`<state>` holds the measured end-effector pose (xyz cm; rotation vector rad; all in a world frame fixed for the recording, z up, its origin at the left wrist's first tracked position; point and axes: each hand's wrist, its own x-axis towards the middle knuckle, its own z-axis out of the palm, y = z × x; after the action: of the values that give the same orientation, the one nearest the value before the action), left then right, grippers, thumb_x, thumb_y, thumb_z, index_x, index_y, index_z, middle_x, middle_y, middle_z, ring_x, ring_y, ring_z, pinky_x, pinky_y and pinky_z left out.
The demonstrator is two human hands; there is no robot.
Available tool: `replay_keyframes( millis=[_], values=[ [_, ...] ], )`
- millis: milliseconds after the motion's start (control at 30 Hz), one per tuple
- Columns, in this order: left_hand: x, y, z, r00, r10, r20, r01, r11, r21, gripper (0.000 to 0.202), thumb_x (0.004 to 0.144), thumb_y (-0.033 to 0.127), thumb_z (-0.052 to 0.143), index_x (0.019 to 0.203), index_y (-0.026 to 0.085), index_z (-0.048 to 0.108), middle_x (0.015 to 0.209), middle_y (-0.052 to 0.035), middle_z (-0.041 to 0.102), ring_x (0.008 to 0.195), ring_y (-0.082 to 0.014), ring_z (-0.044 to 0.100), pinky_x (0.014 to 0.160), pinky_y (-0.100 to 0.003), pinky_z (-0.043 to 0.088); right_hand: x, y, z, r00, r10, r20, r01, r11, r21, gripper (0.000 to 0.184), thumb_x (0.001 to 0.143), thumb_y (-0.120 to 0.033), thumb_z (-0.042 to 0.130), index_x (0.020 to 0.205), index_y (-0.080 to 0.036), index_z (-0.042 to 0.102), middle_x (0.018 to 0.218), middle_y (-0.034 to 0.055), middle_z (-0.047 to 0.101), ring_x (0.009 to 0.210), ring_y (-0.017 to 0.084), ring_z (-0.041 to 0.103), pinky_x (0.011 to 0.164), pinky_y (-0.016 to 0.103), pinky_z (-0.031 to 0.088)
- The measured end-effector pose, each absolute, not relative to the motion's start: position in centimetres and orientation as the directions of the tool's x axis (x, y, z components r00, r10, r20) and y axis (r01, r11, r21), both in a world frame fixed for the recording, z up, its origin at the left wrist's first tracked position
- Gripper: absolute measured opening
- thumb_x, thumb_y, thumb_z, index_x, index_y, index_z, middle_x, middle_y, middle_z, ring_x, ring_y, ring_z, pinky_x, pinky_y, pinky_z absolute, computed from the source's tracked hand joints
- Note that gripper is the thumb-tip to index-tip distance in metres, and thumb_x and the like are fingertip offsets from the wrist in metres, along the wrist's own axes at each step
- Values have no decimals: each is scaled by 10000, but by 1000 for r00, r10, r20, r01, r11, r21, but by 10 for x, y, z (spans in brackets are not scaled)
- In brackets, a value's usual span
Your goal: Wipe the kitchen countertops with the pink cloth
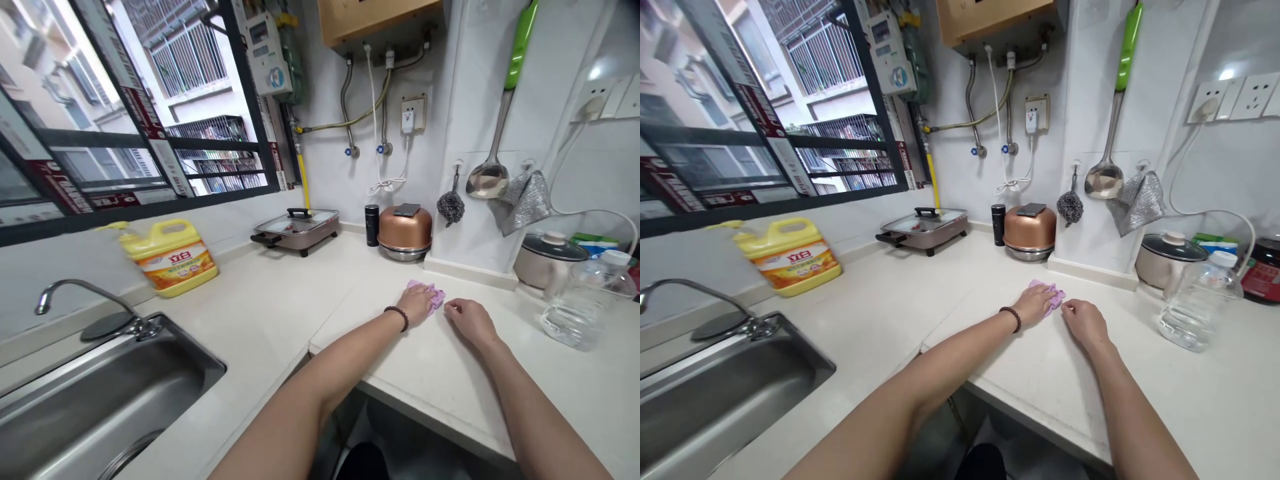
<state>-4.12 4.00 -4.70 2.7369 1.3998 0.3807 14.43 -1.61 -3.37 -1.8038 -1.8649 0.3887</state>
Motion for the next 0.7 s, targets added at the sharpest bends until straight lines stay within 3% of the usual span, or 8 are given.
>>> replay_keyframes(
  millis=[300,700],
  values=[
    [-52,100,-46,470,863,185,853,-498,156,463,1044,271,389,1476,281,554,1608,-68,494,1445,-243,469,1197,-462,371,149,-19,-35,13,991,132,816,66,-575,301,965,-383,530,998,-255,801,872,29,772,825,214,682,735,293,441],
    [-192,193,-34,201,961,192,966,-227,123,476,1048,273,380,1485,273,569,1497,-79,598,1360,-238,555,1138,-372,430,132,-33,-31,-59,992,114,802,116,-585,349,932,-478,481,926,-302,783,731,5,711,703,228,631,649,304,434]
  ],
)
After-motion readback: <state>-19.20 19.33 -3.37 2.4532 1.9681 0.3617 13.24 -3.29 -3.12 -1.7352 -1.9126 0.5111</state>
